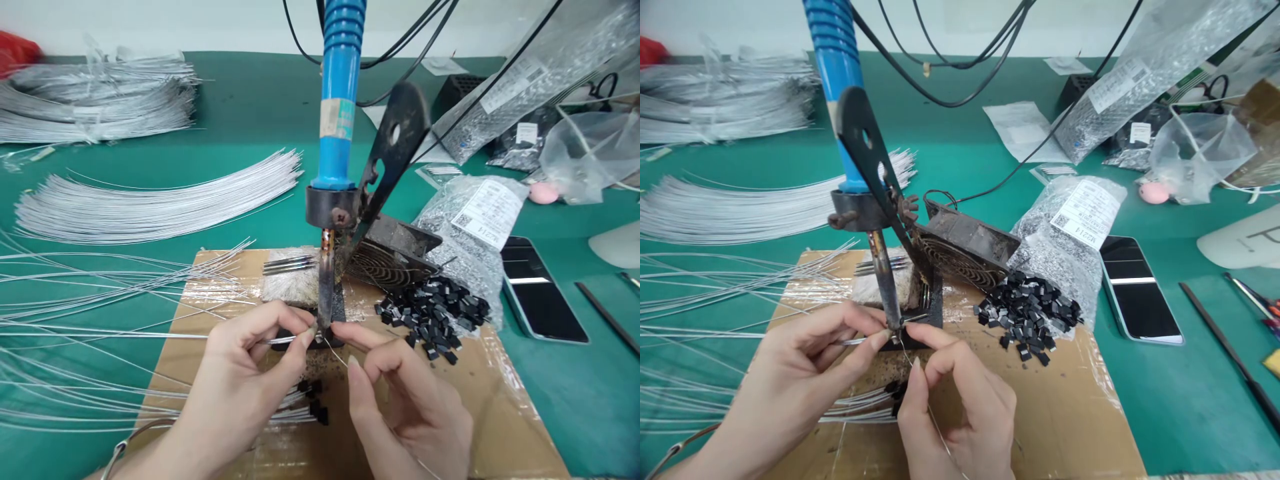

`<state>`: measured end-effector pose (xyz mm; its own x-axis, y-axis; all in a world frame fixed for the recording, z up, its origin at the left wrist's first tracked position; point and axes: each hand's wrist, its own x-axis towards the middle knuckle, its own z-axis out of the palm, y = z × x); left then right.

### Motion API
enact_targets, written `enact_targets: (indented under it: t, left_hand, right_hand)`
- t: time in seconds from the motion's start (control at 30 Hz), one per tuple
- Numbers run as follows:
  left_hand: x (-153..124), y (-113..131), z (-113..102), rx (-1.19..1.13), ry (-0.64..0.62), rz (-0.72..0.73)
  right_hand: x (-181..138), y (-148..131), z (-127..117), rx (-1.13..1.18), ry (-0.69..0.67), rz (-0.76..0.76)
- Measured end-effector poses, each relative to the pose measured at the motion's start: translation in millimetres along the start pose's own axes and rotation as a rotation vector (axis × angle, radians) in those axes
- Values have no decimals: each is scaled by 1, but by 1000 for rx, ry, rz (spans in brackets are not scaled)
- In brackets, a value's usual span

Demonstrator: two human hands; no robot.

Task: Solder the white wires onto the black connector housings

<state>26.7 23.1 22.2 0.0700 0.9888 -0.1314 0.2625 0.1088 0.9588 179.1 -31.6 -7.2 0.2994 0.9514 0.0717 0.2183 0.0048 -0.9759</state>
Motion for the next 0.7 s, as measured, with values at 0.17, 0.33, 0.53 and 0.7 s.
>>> enact_targets:
  t: [0.17, 0.33, 0.53, 0.7]
  left_hand:
    - [-1, 1, -1, 4, 0, -15]
    - [-2, 0, 0, 17, 13, -12]
    - [-3, 0, 0, 11, -2, -14]
    - [-2, 0, 0, 18, 1, 10]
  right_hand:
    - [0, 0, 1, 21, 14, -23]
    - [-1, 0, 1, 33, 10, -35]
    - [-1, 2, 2, 42, 6, -38]
    - [-2, 4, 4, 58, 43, -61]
